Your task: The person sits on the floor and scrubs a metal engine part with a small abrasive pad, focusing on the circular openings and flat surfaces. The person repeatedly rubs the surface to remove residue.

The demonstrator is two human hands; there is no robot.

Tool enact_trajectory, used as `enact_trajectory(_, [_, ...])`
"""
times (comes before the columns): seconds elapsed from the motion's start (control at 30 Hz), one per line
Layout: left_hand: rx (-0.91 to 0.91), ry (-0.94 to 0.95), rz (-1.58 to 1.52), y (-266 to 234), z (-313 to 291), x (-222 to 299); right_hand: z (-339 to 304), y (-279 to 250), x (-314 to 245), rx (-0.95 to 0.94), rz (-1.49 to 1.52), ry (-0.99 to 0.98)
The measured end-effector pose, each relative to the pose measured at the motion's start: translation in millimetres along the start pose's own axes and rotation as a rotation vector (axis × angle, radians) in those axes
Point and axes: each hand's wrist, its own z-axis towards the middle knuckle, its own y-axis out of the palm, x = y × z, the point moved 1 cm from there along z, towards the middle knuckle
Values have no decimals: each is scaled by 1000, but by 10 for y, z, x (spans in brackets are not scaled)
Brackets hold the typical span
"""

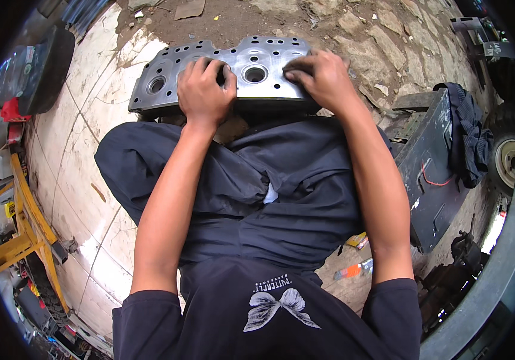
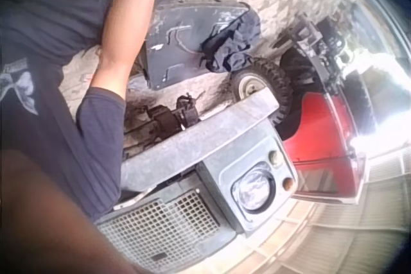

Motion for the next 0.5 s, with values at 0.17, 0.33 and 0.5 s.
enact_trajectory(0.17, [37,9,-10,7,24,-62,-21,37,-57,33,12,37])
enact_trajectory(0.33, [42,19,-13,27,33,-46,46,-14,-142,69,-49,34])
enact_trajectory(0.5, [26,21,6,10,24,-71,-82,45,-64,36,26,105])
